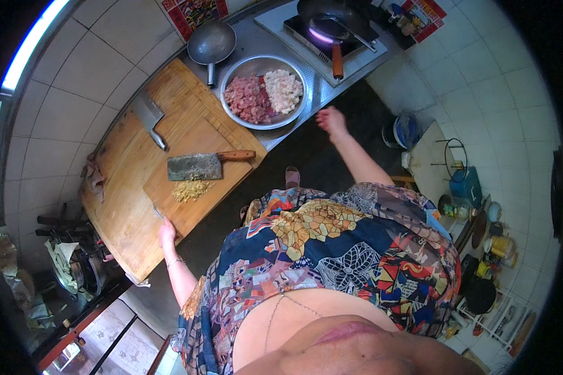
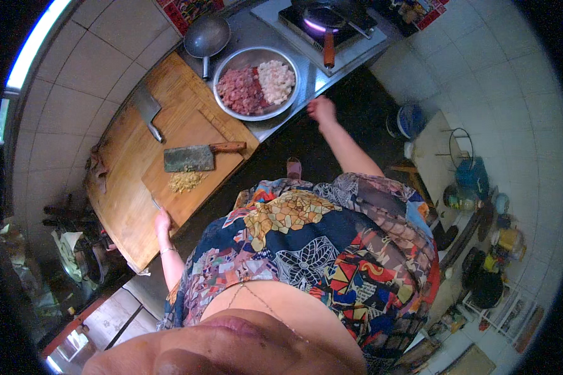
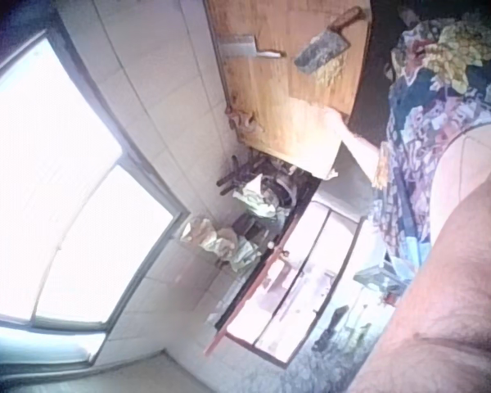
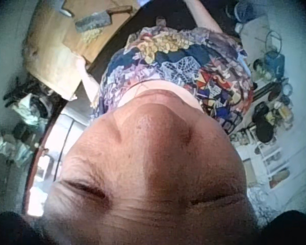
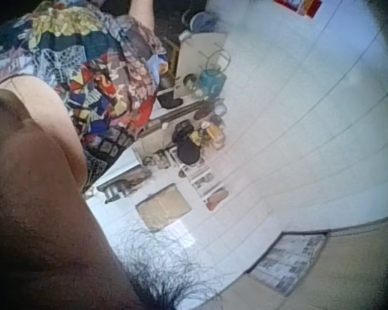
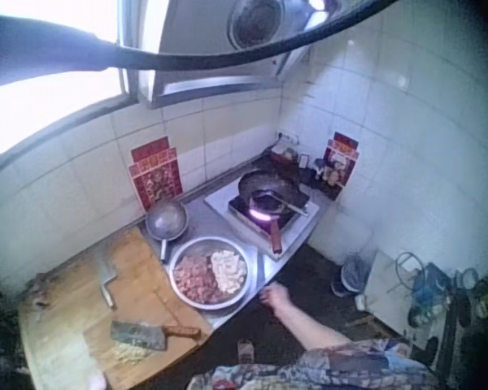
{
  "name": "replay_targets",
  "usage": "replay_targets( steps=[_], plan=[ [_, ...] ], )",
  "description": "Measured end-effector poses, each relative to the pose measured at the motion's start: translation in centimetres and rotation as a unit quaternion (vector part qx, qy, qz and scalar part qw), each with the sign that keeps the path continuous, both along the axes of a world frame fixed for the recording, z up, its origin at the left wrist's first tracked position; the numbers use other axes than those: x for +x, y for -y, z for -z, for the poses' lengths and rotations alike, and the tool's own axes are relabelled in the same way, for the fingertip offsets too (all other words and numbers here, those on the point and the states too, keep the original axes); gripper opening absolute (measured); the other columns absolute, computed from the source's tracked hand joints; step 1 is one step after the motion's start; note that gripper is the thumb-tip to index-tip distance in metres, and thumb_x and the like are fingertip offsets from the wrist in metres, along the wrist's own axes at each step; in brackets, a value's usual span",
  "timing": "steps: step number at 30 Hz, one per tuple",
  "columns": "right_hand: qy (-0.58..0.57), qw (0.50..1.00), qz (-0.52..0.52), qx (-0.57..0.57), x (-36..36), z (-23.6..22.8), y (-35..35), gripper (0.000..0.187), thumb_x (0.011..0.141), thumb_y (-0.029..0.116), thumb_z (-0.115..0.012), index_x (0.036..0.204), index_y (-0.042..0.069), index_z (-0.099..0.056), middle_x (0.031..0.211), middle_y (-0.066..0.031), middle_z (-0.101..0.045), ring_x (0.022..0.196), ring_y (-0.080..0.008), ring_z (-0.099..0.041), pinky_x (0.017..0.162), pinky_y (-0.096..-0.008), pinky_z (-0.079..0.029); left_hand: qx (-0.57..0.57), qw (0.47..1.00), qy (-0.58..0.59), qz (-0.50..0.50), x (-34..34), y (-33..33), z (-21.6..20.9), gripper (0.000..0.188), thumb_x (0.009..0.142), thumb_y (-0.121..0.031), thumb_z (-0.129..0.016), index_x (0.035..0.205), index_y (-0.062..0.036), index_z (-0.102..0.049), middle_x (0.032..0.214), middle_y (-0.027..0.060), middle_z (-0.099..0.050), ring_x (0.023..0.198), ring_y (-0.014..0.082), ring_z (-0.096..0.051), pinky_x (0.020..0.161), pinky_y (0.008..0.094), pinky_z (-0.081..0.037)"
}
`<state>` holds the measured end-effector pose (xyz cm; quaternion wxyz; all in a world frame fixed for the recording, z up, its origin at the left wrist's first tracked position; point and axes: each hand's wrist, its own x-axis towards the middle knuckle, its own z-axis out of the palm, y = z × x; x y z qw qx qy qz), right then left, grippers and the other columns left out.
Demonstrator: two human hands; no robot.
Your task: The person chops ginger on a wooden board with a knife, then puts the chopped ginger and meat from a bowl into a pan on a stove to cook.
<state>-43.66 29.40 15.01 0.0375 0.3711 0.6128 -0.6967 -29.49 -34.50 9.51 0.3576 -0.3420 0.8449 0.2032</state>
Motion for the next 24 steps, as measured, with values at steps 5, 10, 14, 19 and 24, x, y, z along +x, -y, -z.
replay_targets(
  steps=[5, 10, 14, 19, 24],
  plan=[
    [-0.066, 0.992, 0.105, -0.013, -6.2, -3.7, -1.2, 0.046, 0.092, 0.048, -0.039, 0.089, 0.005, -0.055, 0.07, -0.0038, -0.058, 0.06, -0.0123, -0.056, 0.048, -0.0207, -0.042, -0.065, 0.984, -0.118, -0.12, 3.2, -1.2, 0.3, 0.069, 0.093, -0.052, -0.023, 0.084, 0.0024, -0.064, 0.081, 0.0217, -0.064, 0.077, 0.0338, -0.063, 0.069, 0.0445, -0.047],
    [-0.055, 0.998, 0.037, -0.02, -8.3, -4.1, 2.7, 0.037, 0.092, 0.041, -0.045, 0.086, 0.005, -0.052, 0.067, -0.0035, -0.055, 0.052, -0.0105, -0.051, 0.041, -0.02, -0.036, -0.052, 0.979, -0.162, -0.116, 7.9, -1.9, 1.9, 0.069, 0.092, -0.053, -0.025, 0.071, 0.0009, -0.064, 0.072, 0.0193, -0.063, 0.074, 0.0368, -0.06, 0.07, 0.0448, -0.045],
    [-0.061, 0.998, 0.021, 0.027, -5.8, -3.5, 5.6, 0.033, 0.092, 0.037, -0.046, 0.085, 0.004, -0.049, 0.068, -0.0041, -0.053, 0.051, -0.0096, -0.048, 0.04, -0.0218, -0.035, -0.041, 0.976, -0.152, -0.151, 10.6, -3.0, 1.8, 0.07, 0.092, -0.051, -0.024, 0.056, -0.0015, -0.058, 0.058, 0.0148, -0.058, 0.064, 0.0333, -0.058, 0.065, 0.0433, -0.044],
    [-0.082, 0.996, 0.013, -0.028, -3.7, -3.2, 6.7, 0.032, 0.094, 0.035, -0.042, 0.096, 0.004, -0.047, 0.075, -0.0058, -0.055, 0.06, -0.0135, -0.054, 0.045, -0.0232, -0.039, -0.025, 0.974, -0.151, -0.169, 12.1, -2.0, 2.1, 0.069, 0.093, -0.05, -0.026, 0.052, -0.0022, -0.055, 0.05, 0.0119, -0.054, 0.053, 0.0282, -0.055, 0.058, 0.04, -0.044],
    [-0.094, 0.994, 0.008, -0.055, -2.5, -2.8, 5.0, 0.037, 0.095, 0.038, -0.037, 0.099, 0.003, -0.048, 0.081, -0.0084, -0.059, 0.061, -0.0137, -0.057, 0.046, -0.0239, -0.043, 0.101, 0.959, -0.218, -0.152, 10.5, -2.6, 1.9, 0.063, 0.094, -0.047, -0.033, 0.049, -0.0053, -0.051, 0.042, 0.0056, -0.046, 0.038, 0.0173, -0.046, 0.042, 0.0316, -0.038]
  ],
)
